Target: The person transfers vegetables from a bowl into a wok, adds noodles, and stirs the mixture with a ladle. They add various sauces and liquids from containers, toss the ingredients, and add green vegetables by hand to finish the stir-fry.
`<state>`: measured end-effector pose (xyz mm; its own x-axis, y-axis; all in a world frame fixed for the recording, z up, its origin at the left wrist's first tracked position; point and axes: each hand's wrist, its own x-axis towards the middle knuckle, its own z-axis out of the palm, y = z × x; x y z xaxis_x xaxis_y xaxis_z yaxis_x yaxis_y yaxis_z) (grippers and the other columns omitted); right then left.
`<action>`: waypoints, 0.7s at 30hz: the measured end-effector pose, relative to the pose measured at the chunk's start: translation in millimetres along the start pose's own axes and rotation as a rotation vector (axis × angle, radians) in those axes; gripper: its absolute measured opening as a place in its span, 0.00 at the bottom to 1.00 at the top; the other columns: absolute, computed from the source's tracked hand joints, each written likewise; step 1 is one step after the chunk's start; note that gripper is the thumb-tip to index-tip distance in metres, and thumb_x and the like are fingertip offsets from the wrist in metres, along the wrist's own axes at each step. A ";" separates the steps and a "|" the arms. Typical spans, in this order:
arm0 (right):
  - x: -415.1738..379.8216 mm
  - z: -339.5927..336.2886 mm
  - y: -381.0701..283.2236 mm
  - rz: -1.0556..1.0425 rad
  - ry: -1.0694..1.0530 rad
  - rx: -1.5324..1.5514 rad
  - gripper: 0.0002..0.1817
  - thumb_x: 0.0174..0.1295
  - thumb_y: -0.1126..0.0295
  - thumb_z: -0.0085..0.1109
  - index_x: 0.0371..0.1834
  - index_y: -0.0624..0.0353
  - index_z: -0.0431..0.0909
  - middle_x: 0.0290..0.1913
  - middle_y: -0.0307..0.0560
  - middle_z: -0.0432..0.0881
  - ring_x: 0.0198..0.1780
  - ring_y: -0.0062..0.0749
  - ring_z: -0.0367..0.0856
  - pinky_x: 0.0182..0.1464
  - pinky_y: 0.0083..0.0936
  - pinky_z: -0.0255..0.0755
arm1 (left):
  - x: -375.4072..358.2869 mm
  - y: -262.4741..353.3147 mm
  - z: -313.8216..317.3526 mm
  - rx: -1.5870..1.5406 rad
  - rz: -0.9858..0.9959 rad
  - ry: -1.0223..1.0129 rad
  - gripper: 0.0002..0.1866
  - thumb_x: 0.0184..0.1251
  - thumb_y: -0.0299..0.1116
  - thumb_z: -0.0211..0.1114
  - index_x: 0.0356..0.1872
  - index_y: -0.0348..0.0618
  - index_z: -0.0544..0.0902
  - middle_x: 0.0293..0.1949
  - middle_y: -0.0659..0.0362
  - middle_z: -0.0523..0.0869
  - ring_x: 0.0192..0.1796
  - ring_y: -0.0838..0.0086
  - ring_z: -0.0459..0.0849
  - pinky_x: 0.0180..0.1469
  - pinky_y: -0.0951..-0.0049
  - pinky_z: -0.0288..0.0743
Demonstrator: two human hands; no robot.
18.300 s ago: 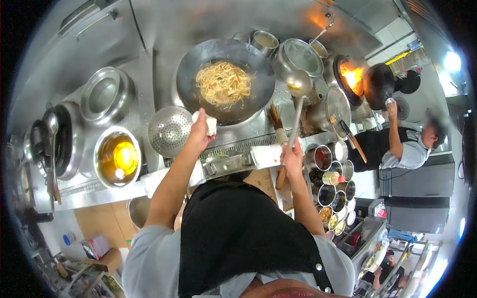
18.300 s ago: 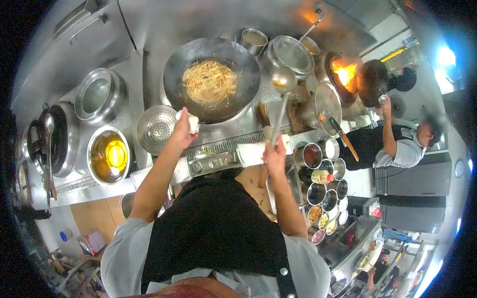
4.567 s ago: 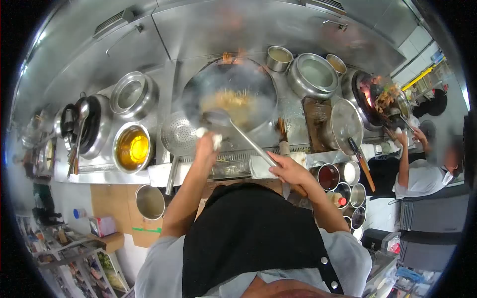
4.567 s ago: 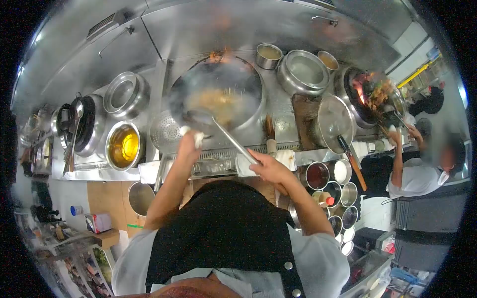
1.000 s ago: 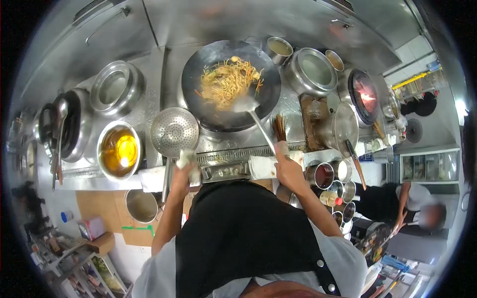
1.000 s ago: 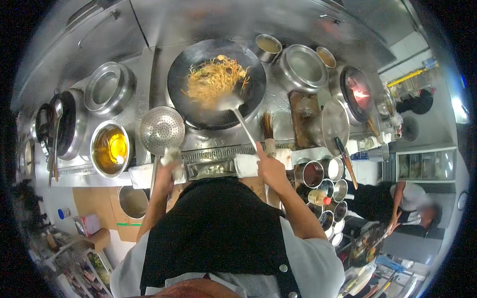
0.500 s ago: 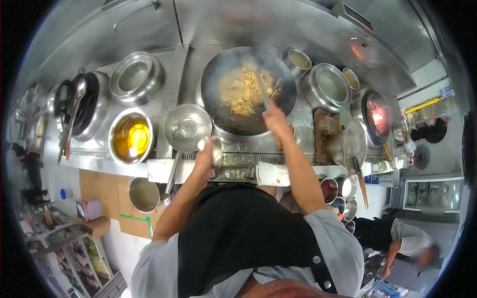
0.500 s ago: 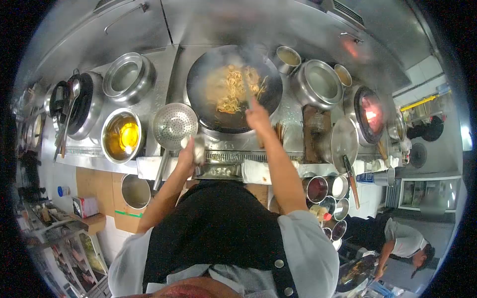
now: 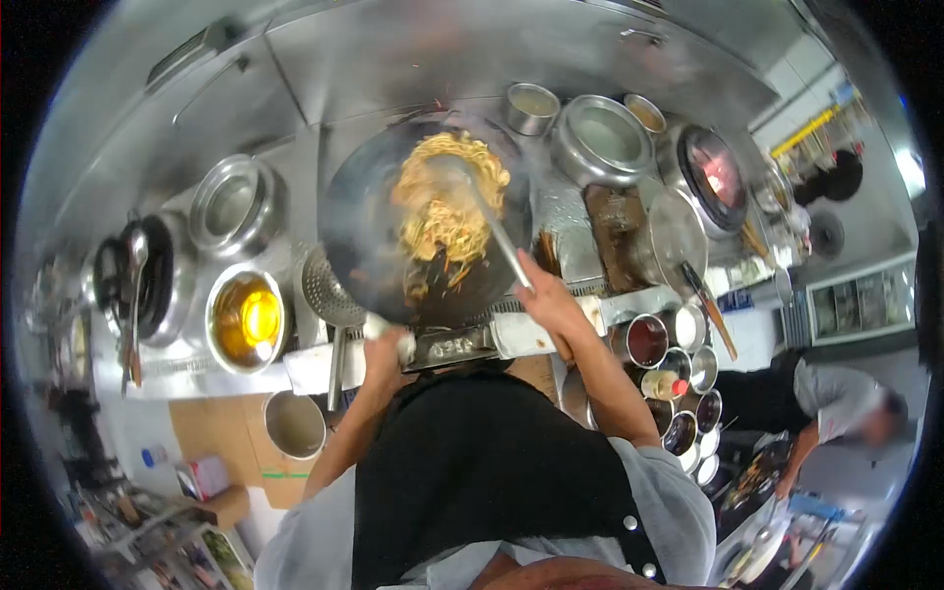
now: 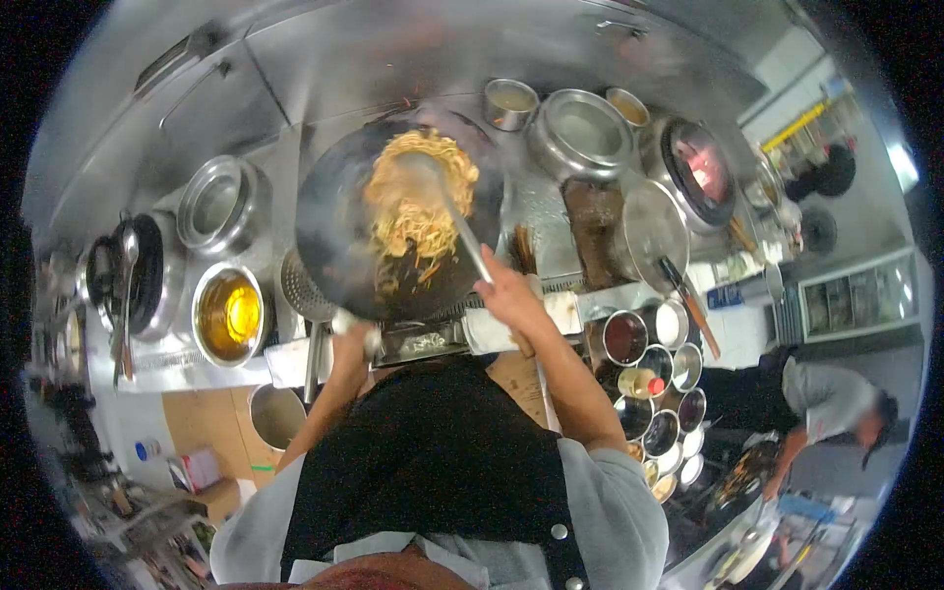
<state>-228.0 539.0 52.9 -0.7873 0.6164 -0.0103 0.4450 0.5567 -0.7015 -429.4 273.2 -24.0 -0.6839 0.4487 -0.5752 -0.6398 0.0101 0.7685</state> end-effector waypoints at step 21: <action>-94.7 -17.2 -72.1 0.280 -0.389 0.623 0.38 0.73 0.69 0.63 0.85 0.54 0.60 0.32 0.36 0.73 0.25 0.17 0.71 0.26 0.22 0.70 | 27.2 37.5 29.2 -0.123 0.025 -0.163 0.02 0.69 0.28 0.66 0.38 0.41 0.82 0.31 0.58 0.85 0.32 0.71 0.85 0.29 0.66 0.78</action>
<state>-178.2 450.0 116.7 -0.8252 0.3841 -0.4141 0.4186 -0.0763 -0.9050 -461.7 311.9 -2.7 -0.6408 0.5860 -0.4960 -0.6681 -0.1074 0.7363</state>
